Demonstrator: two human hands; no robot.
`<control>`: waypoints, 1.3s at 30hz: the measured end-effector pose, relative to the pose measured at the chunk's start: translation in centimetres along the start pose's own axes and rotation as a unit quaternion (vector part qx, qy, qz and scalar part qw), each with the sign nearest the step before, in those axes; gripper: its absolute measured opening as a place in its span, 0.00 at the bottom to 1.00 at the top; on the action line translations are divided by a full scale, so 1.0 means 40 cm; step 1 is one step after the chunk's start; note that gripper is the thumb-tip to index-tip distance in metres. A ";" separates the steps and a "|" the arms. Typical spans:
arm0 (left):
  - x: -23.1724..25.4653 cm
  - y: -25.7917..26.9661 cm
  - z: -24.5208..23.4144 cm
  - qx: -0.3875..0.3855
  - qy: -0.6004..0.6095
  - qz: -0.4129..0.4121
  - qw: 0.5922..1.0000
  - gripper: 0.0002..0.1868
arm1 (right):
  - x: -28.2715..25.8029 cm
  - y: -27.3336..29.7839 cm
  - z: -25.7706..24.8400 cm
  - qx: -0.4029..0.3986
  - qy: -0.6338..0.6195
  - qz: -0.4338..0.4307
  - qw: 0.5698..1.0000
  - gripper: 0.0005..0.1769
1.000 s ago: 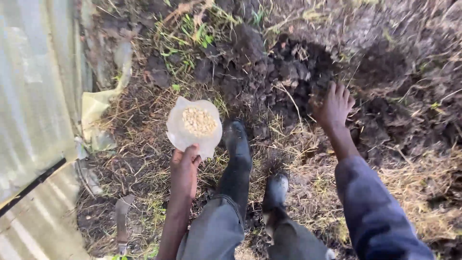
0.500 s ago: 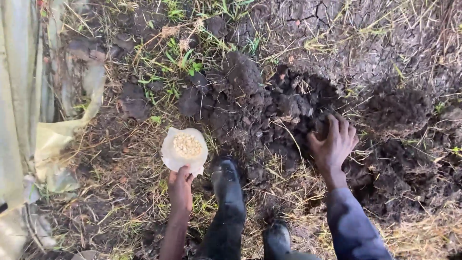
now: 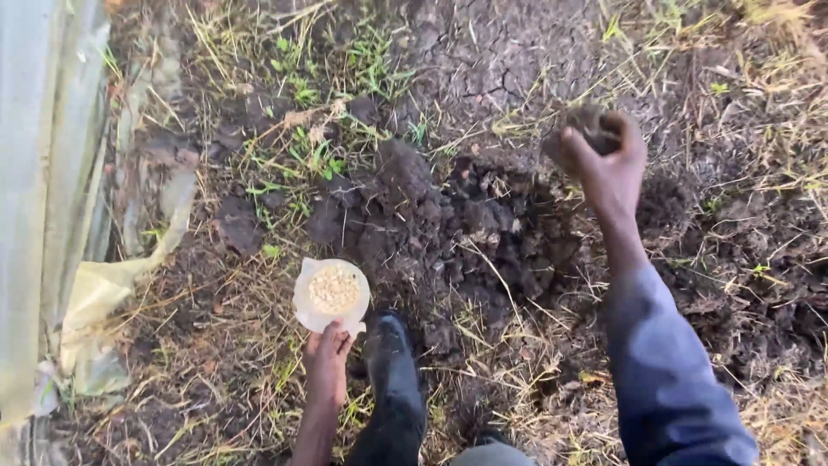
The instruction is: Planting seeds in the soil by hand from a small plastic container
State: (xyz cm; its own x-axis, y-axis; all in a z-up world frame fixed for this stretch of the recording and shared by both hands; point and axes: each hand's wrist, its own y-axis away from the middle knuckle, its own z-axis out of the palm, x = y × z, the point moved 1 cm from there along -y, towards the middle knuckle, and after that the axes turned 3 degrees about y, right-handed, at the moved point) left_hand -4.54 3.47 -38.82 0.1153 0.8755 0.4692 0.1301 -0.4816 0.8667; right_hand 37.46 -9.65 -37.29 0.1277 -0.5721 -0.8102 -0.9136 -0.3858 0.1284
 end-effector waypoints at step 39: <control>0.007 0.033 0.064 -0.066 0.049 -0.041 0.996 0.24 | -0.041 0.091 0.096 -0.193 -0.206 0.309 0.908 0.38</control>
State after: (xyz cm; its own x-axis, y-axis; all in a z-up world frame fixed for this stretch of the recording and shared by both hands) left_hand -1.83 2.98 -37.98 0.0116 0.9148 0.4038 0.0030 -0.4038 0.9148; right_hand 32.44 -7.34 -37.67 -0.5918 -0.4771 -0.6497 -0.5472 -0.3541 0.7584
